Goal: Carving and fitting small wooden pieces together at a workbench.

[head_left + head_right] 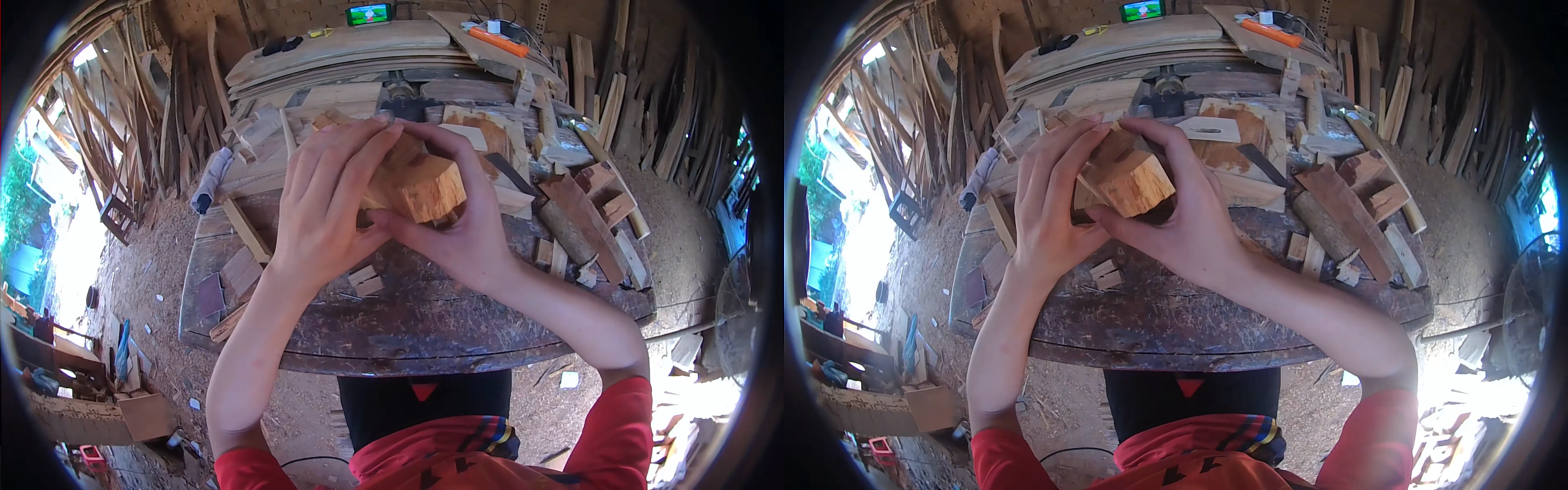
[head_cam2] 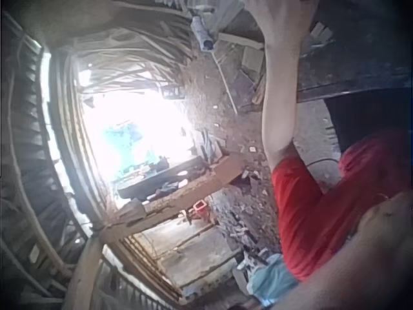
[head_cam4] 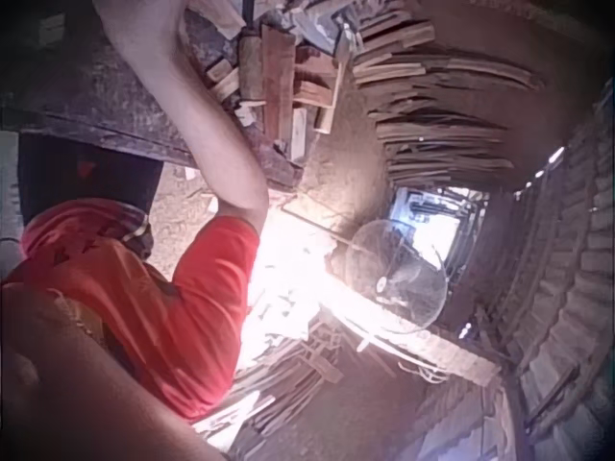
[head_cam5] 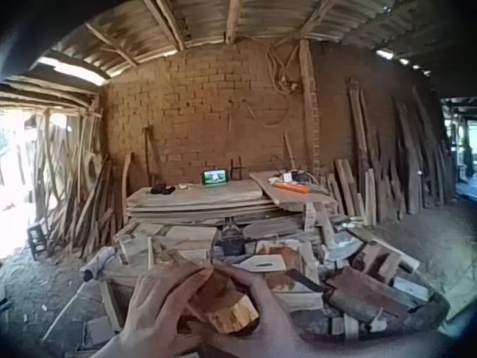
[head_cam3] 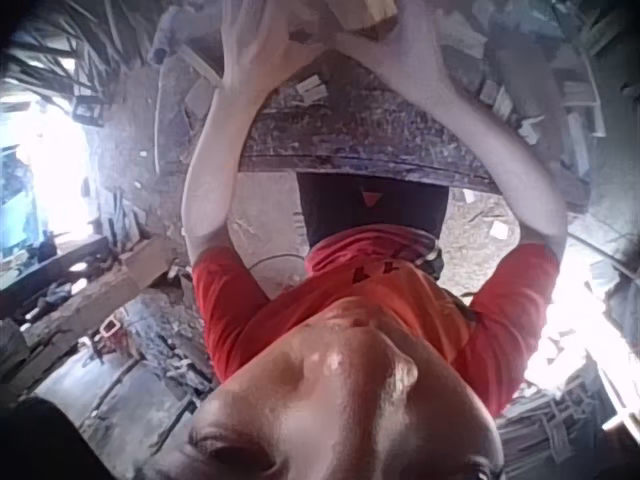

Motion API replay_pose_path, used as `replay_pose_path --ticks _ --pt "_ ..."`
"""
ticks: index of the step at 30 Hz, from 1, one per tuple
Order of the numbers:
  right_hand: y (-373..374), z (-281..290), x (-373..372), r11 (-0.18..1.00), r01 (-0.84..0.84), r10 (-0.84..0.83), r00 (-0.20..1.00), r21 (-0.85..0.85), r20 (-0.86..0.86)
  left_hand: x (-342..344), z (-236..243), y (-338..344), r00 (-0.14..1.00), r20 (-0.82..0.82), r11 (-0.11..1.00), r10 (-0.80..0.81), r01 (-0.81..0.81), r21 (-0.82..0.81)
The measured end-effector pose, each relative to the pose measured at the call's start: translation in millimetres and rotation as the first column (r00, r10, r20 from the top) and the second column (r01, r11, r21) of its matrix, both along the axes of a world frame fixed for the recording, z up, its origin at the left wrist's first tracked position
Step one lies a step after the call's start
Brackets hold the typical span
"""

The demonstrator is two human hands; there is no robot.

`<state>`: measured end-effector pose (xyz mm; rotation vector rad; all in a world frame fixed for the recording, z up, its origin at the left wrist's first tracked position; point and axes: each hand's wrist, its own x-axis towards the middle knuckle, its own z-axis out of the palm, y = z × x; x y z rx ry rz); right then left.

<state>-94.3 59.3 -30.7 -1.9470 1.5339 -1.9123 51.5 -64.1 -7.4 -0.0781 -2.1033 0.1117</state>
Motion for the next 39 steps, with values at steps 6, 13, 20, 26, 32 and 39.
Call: replay_pose_path --ticks 6,13,20,26,32,39 --pt "-2 -4 -2 0.998 -0.054 0.05 0.988 0.023 0.147 -4 -3 9 0.999 0.024 0.995 0.042 -0.044 0.094" --pt "-1 -6 2 0.993 -0.114 0.112 0.972 -0.003 0.205 -3 -5 6 1.0 0.012 0.997 0.02 -0.02 0.073" --pt "4 0 2 0.984 -0.175 0.176 0.978 -0.018 0.111 -8 -7 1 0.996 -0.09 1.0 0.025 -0.025 -0.009" --pt "2 -3 0 0.968 -0.249 0.243 0.952 0.011 0.187 -7 -5 2 0.997 -0.059 0.998 0.058 -0.058 0.005" --pt "3 7 2 0.974 -0.223 0.214 0.961 0.032 0.173 -4 -9 0 0.997 -0.042 0.997 0.058 -0.056 0.059" --pt "6 17 8 0.982 -0.179 0.161 0.96 0.06 0.23 -5 -14 0 0.997 -0.063 0.989 0.048 -0.038 0.143"
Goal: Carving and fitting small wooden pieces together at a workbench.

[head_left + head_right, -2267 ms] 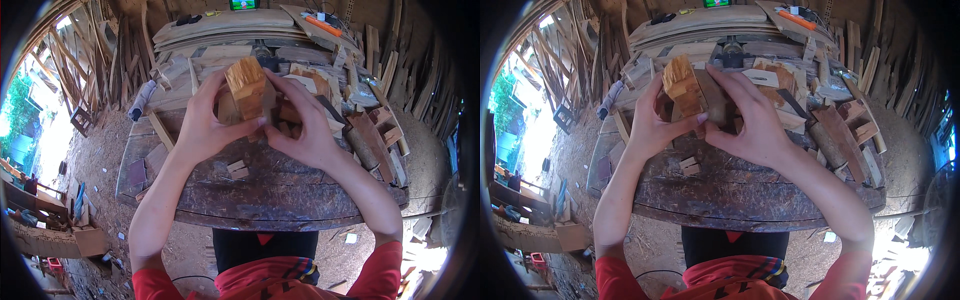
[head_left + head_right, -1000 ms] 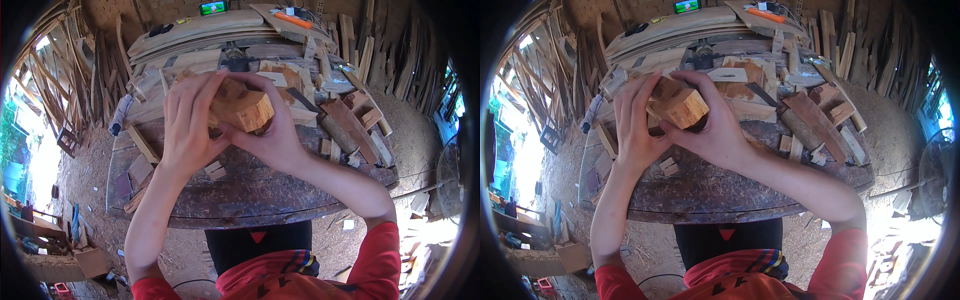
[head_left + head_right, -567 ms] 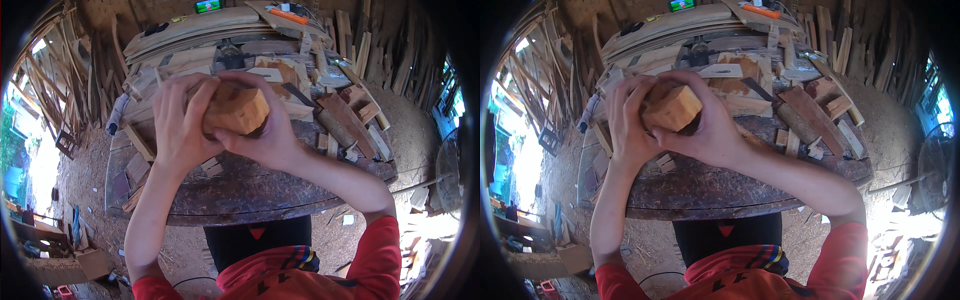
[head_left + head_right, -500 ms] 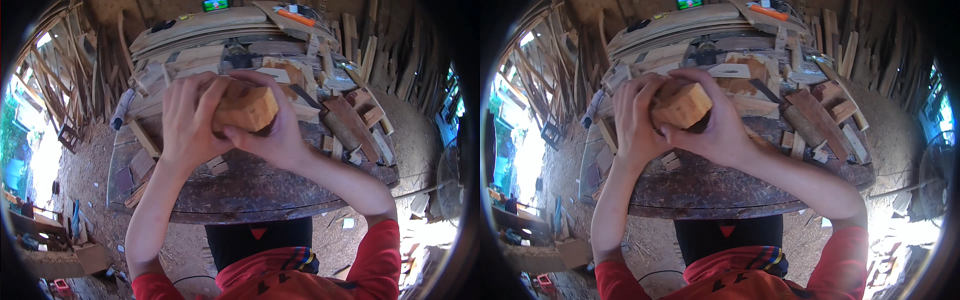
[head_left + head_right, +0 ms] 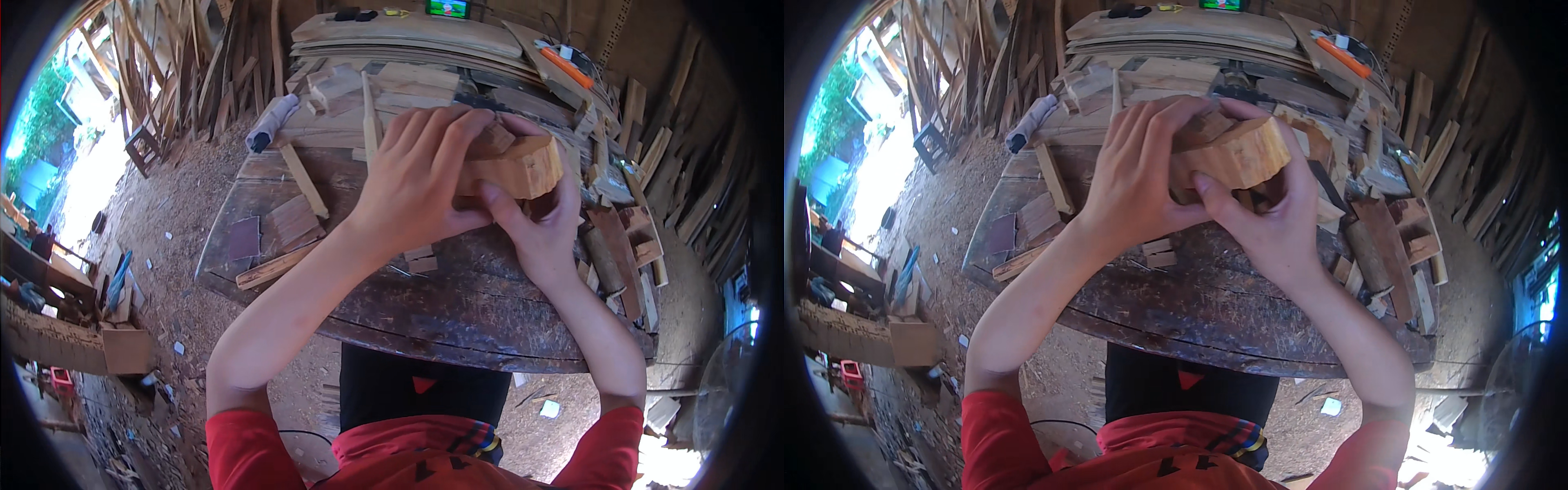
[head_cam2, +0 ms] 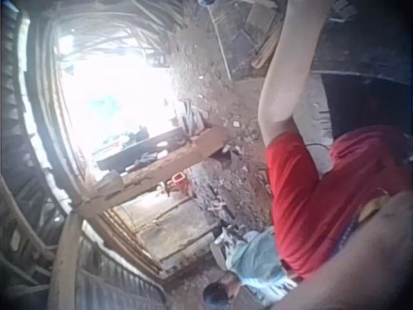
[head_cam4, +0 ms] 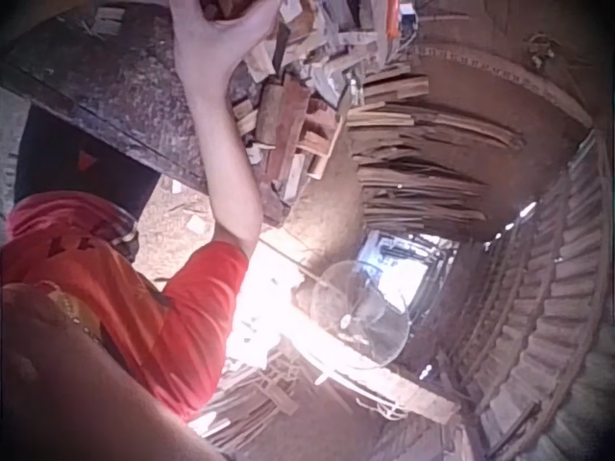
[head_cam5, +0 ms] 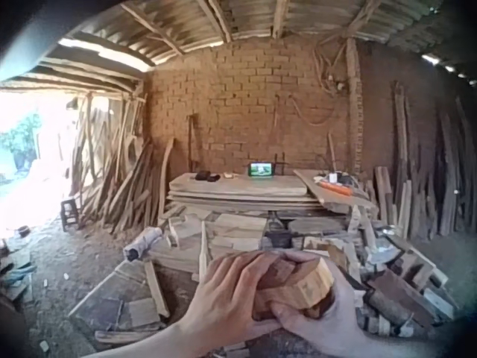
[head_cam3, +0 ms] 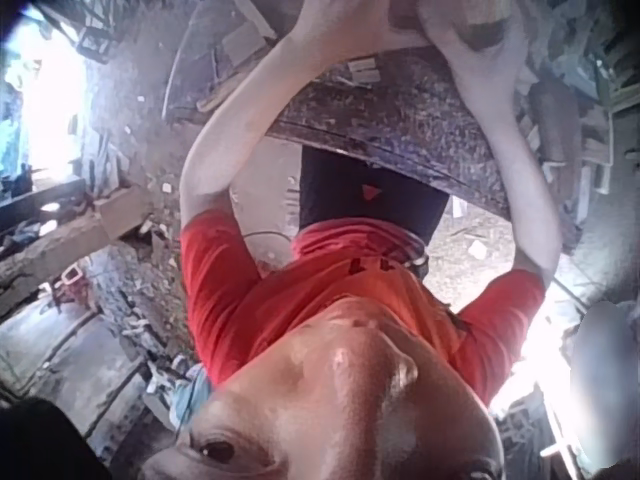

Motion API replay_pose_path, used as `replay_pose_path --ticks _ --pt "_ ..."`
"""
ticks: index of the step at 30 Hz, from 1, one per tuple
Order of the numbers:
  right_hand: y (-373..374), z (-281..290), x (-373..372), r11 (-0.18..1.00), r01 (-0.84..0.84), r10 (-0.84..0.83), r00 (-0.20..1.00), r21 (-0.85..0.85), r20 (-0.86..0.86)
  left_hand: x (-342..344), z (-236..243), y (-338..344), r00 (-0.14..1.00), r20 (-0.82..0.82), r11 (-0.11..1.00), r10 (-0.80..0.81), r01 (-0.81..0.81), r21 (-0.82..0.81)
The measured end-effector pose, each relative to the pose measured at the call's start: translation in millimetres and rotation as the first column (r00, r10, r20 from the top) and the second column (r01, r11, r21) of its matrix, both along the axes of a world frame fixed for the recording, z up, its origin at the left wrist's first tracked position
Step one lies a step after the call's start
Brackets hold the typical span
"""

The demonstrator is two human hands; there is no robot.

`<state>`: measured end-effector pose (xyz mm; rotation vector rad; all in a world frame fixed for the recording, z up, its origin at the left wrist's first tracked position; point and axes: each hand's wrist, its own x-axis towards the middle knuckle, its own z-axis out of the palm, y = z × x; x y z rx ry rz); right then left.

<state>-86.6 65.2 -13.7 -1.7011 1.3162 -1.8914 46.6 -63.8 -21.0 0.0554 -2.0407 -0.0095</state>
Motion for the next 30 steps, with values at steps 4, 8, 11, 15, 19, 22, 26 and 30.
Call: replay_pose_path --ticks 4,8,11,15,19,22,26,30 --pt "-1 6 5 0.996 0.084 -0.085 0.994 -0.011 -0.074 -1 -4 3 0.999 -0.03 0.995 -0.044 0.047 0.094" --pt "4 17 10 0.985 0.163 -0.16 0.986 0.064 -0.047 -3 -5 10 0.988 -0.056 0.945 -0.141 0.151 0.289" --pt "4 21 4 0.968 0.21 -0.191 0.971 0.138 -0.141 -3 -5 13 0.976 -0.055 0.838 -0.212 0.21 0.503" --pt "4 21 -9 0.972 0.206 -0.17 0.949 0.115 -0.264 1 -2 8 0.954 0.0 0.649 -0.299 0.204 0.733" --pt "8 20 -21 0.978 0.152 -0.091 0.928 0.144 -0.361 0 1 5 0.829 -0.293 0.322 -0.476 0.475 0.819" --pt "16 15 -24 0.981 0.147 -0.082 0.907 0.127 -0.413 1 7 8 0.787 -0.308 0.16 -0.534 0.452 0.878" --pt "25 10 -24 0.968 0.168 -0.081 0.912 0.186 -0.401 -1 2 8 0.772 -0.284 0.115 -0.569 0.416 0.902" --pt "32 8 -29 0.949 0.159 -0.034 0.909 0.271 -0.414 -3 -4 0 0.721 -0.265 0.147 -0.641 0.454 0.879"
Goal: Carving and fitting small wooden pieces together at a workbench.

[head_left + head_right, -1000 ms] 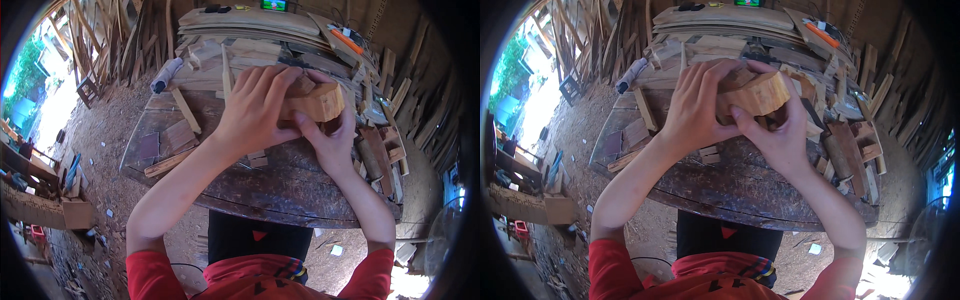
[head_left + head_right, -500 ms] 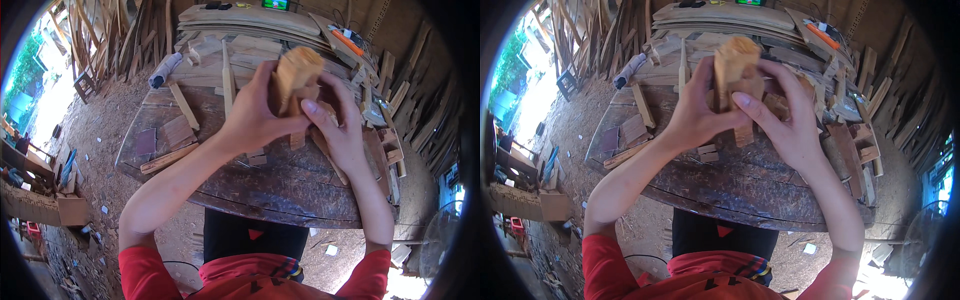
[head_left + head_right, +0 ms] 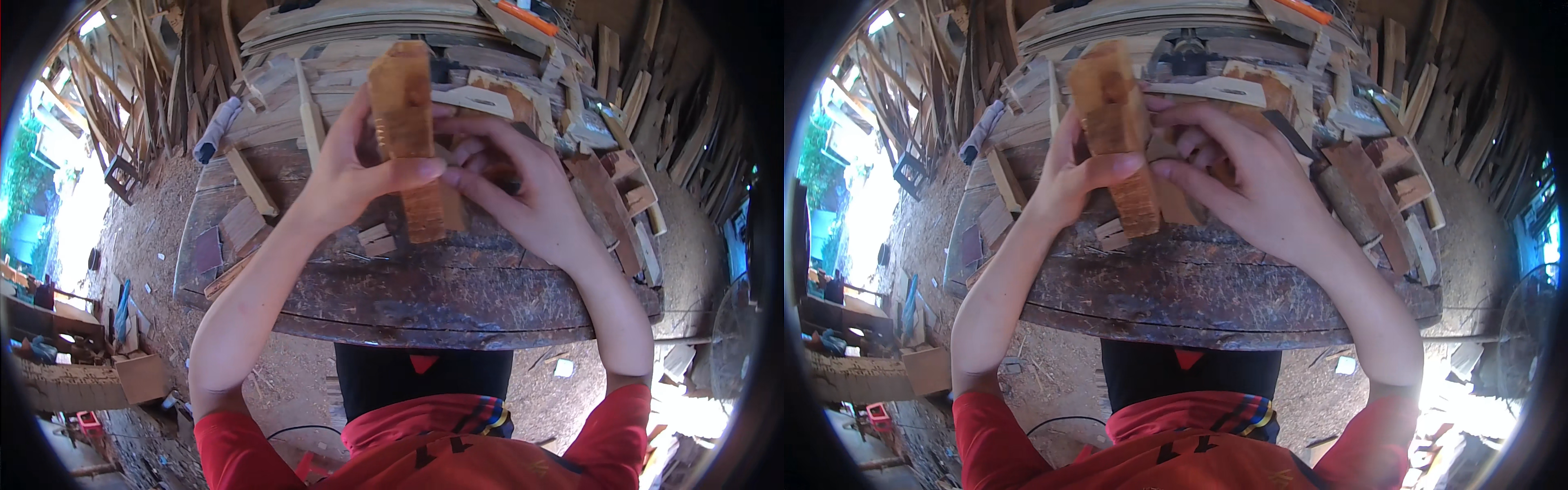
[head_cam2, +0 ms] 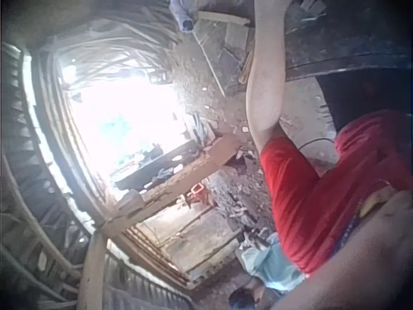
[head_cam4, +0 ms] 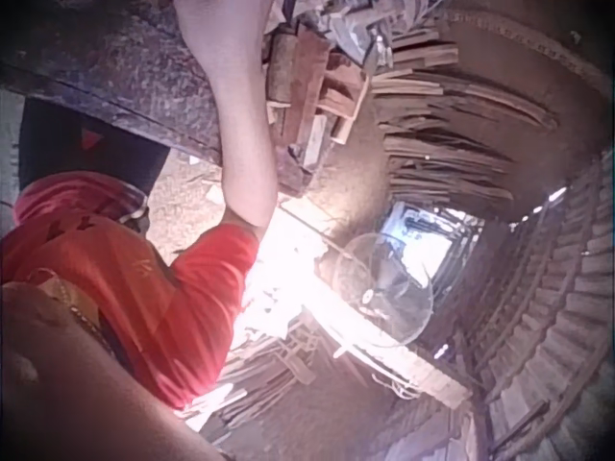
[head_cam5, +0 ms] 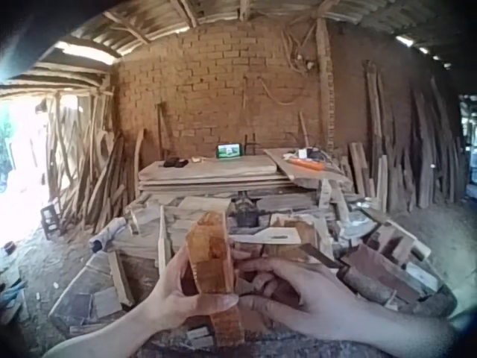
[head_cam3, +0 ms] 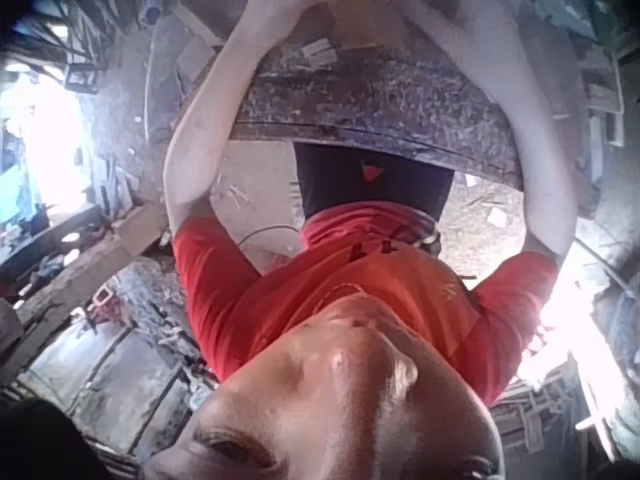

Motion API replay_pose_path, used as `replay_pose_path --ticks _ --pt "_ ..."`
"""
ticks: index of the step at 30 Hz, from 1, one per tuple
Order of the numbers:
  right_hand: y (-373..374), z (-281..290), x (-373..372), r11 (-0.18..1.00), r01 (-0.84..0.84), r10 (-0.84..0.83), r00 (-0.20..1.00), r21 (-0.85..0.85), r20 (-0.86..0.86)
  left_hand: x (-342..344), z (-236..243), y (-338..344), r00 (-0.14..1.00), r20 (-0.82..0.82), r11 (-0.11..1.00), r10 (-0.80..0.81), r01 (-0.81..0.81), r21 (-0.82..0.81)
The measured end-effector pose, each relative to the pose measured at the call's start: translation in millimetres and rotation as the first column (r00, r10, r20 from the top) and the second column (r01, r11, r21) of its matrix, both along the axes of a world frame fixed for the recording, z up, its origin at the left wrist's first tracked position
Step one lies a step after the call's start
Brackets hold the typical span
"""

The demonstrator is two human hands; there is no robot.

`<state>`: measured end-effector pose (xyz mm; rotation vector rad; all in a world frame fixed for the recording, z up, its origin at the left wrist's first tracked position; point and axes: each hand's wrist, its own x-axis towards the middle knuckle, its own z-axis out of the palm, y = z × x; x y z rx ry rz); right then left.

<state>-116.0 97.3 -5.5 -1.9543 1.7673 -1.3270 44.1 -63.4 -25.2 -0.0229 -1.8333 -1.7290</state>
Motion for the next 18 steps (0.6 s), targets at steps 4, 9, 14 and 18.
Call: replay_pose_path --ticks 4,9,14,18 --pt "-1 -6 -11 0.996 -0.067 0.067 0.998 -0.059 0.009 -3 -4 -3 0.998 -0.011 0.998 -0.06 0.06 -0.01" --pt "1 -2 -17 0.995 -0.103 0.103 0.994 0.009 0.032 -2 -5 0 0.994 0.076 0.997 -0.074 0.073 0.017" --pt "1 -3 -17 0.993 -0.107 0.108 0.994 -0.047 0.025 -2 -7 2 0.996 0.075 0.998 -0.039 0.043 -0.053" --pt "7 9 -13 0.994 -0.091 0.082 0.988 0.066 0.131 0 -4 9 0.996 0.086 0.994 0.023 -0.013 -0.113"
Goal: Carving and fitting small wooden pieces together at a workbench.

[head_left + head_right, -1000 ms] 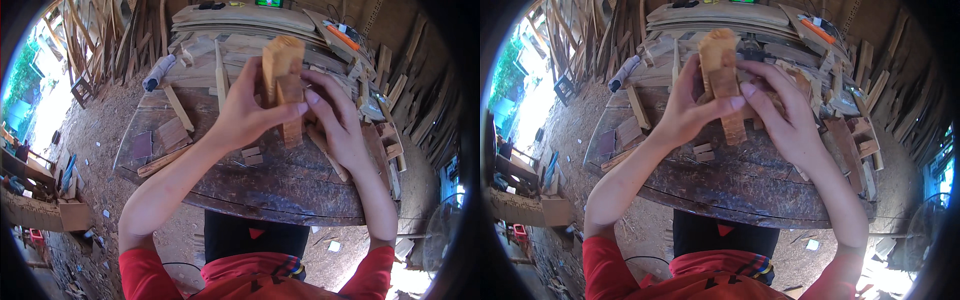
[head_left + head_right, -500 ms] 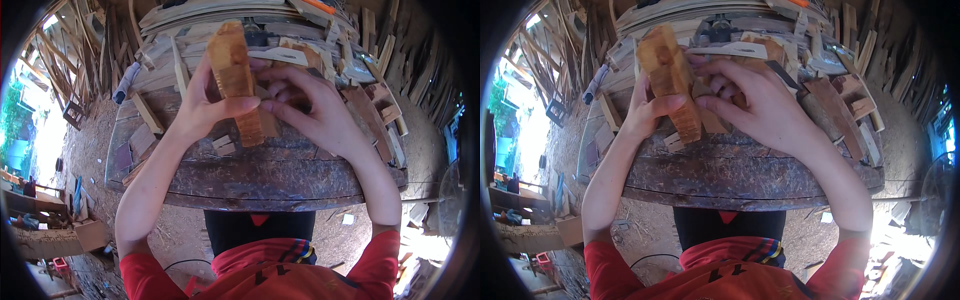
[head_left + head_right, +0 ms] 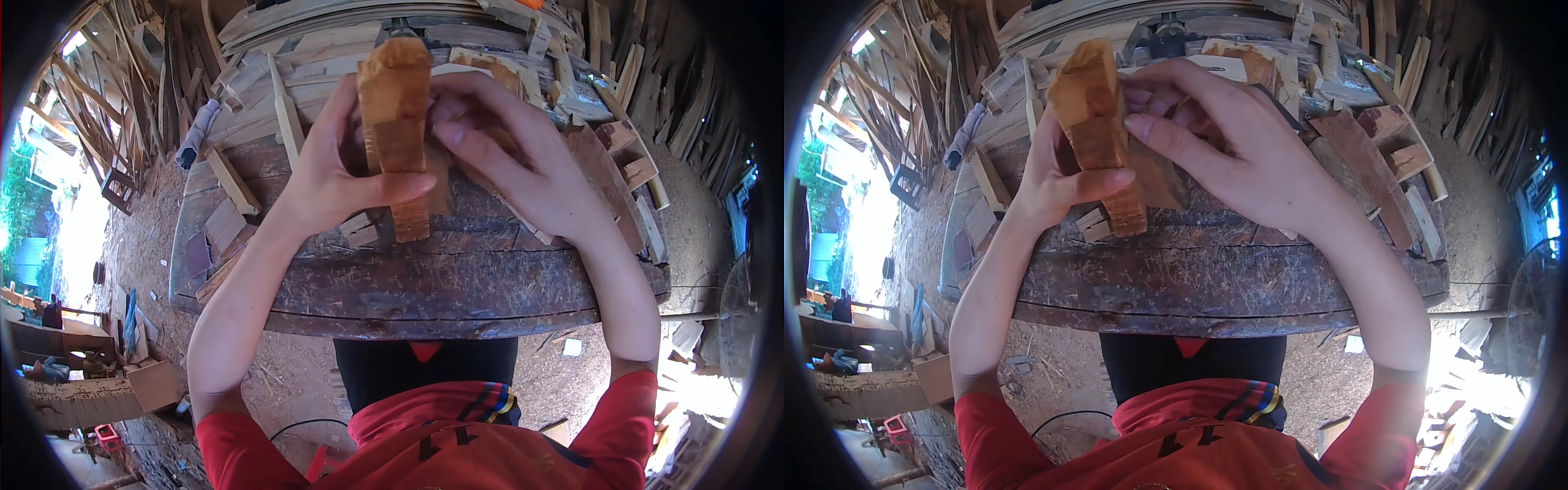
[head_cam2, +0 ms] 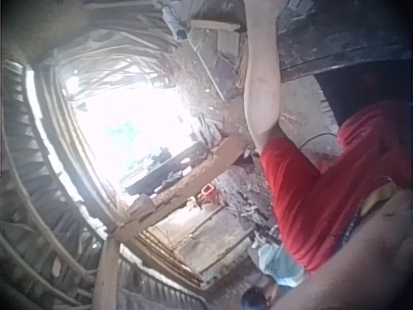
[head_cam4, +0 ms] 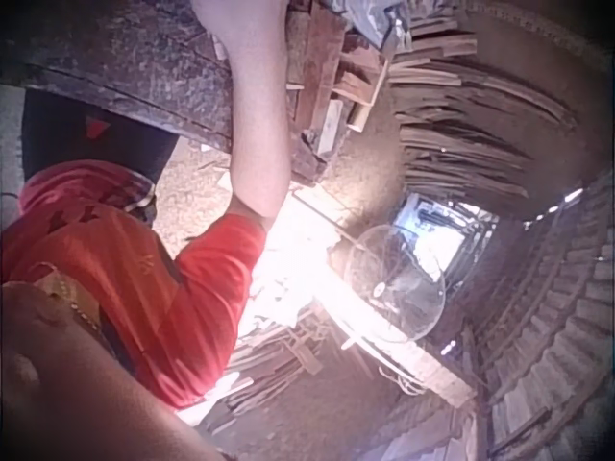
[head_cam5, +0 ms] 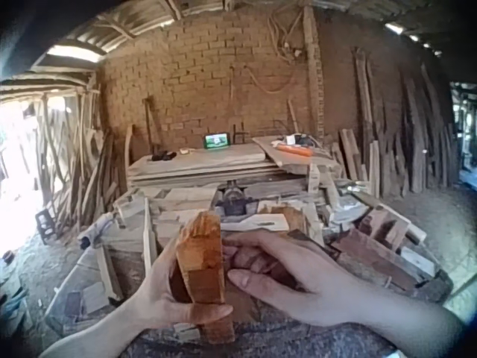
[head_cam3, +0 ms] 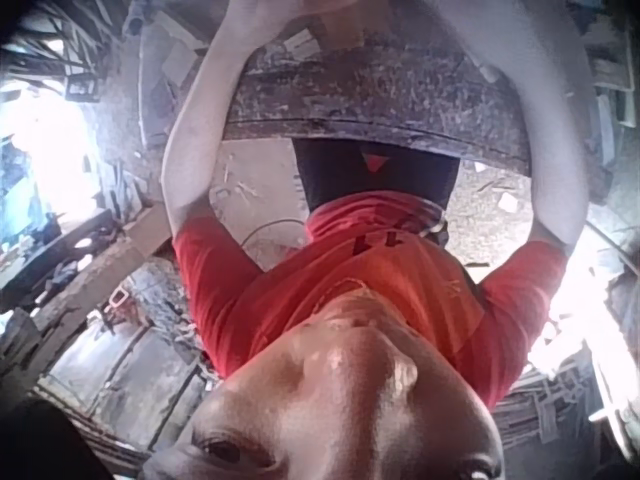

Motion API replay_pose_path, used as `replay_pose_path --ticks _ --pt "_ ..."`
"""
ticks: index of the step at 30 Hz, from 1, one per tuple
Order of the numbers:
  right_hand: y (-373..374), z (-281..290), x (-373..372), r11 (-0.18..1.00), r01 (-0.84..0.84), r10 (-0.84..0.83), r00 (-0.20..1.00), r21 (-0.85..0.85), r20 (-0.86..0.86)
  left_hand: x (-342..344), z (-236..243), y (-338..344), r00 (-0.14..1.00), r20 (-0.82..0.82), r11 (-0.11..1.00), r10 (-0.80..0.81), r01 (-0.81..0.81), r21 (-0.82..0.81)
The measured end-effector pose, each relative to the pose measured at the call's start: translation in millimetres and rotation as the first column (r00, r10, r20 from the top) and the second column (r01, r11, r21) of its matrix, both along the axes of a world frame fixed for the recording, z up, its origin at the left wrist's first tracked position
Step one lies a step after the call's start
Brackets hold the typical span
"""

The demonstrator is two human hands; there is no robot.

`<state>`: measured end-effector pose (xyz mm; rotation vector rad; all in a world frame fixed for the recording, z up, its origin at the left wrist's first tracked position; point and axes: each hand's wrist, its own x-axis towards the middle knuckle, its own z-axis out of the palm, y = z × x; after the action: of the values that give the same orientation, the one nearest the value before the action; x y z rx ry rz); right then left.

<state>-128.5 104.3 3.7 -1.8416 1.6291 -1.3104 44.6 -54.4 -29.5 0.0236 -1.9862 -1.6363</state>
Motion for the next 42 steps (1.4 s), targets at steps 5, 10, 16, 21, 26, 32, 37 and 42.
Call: replay_pose_path --ticks 5,10,16,21,26,32,37,42 --pt "-4 -11 6 0.991 -0.01 0.025 0.993 -0.134 0.114 -1 0 1 0.999 0.036 0.998 0.012 -0.01 -0.059" --pt "-8 -6 8 0.992 0.005 0.019 0.981 -0.127 0.193 -4 -3 2 0.999 -0.045 0.995 -0.019 0.015 -0.103" --pt "-10 -3 15 0.989 0.015 0.031 0.954 -0.149 0.299 -4 -10 -7 0.999 -0.035 0.992 -0.014 0.009 -0.127" --pt "-12 -8 17 0.986 0.061 -0.027 0.976 -0.153 0.216 1 -9 -15 0.999 0.037 0.987 -0.032 0.038 -0.159" --pt "-9 -5 18 0.987 0.063 -0.031 0.977 -0.148 0.209 7 4 -10 0.996 0.08 0.98 -0.031 0.047 -0.195" --pt "-5 -3 17 0.995 0.034 -0.007 0.966 -0.099 0.26 7 3 -9 0.994 0.099 0.983 -0.045 0.062 -0.171" --pt "1 2 11 0.995 0.068 -0.065 0.997 -0.077 0.042 9 10 -9 0.99 0.144 0.975 -0.009 0.04 -0.219" --pt "10 1 -11 0.998 -0.061 0.063 0.985 0.02 -0.159 10 14 -8 0.983 0.181 0.971 0.032 0.012 -0.239"
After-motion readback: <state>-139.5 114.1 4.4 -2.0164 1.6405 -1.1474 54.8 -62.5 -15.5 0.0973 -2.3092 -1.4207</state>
